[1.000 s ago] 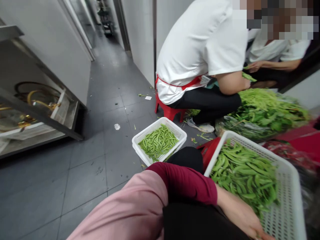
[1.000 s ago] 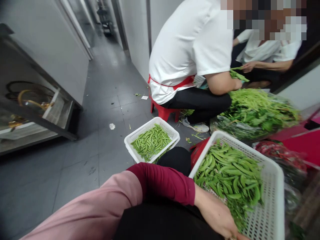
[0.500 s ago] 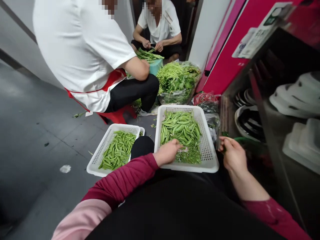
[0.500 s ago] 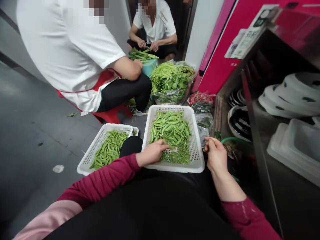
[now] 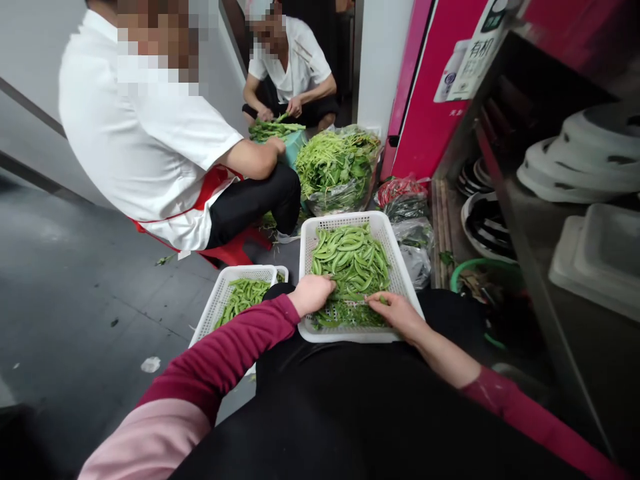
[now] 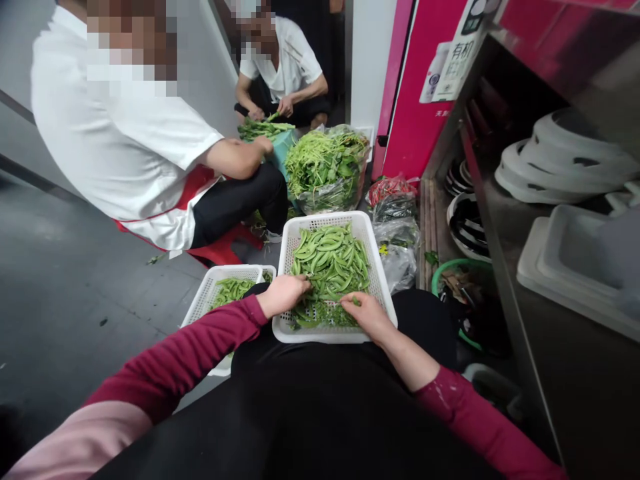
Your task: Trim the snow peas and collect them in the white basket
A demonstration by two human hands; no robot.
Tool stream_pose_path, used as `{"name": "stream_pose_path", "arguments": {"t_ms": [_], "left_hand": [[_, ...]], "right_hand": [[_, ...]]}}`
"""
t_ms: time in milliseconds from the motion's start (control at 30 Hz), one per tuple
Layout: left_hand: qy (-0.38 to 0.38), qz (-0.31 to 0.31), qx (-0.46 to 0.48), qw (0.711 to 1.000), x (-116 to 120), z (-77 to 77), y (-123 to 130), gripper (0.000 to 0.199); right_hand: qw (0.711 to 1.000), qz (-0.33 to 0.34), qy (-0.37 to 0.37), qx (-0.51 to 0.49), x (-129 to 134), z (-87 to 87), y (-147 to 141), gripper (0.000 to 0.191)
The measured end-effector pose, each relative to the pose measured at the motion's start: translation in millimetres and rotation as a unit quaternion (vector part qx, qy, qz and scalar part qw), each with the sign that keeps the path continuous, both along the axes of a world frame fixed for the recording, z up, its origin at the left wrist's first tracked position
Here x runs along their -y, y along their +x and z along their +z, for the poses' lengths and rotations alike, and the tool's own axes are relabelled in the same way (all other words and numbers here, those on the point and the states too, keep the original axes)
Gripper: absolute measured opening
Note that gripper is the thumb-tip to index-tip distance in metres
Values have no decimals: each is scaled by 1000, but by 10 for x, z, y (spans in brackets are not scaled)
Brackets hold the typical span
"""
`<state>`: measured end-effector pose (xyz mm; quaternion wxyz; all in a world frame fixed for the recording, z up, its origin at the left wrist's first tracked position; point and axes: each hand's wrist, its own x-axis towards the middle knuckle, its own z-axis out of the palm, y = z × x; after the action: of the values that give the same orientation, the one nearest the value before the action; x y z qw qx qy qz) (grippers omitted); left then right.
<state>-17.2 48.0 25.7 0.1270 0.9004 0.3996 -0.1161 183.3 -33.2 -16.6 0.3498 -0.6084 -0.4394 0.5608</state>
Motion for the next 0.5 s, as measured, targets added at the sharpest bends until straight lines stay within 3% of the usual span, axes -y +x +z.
{"name": "stream_pose_path", "arguments": {"t_ms": [100, 200, 267, 333, 400, 500], "left_hand": [[-35, 104, 103, 989, 164, 92, 8, 12], [-83, 198, 229, 950, 388, -13, 75, 15], [-118, 234, 282, 923, 496, -111, 114, 18], [-113, 232, 312, 914, 540, -152, 131, 17], [-78, 204, 330, 919, 529, -117, 137, 16], [-82, 174, 322, 927, 478, 3, 173, 19]], "right_hand": [[996, 22, -44, -70, 2, 15, -136, 29], [988, 0, -40, -146, -19, 24, -252, 27], [990, -35, -18, -138, -33, 24, -273, 27], [997, -46, 38, -50, -38, 22, -249, 24], [987, -14, 138, 85, -35, 20, -201, 19], [925, 68, 275, 251, -24, 25, -133, 18]]}}
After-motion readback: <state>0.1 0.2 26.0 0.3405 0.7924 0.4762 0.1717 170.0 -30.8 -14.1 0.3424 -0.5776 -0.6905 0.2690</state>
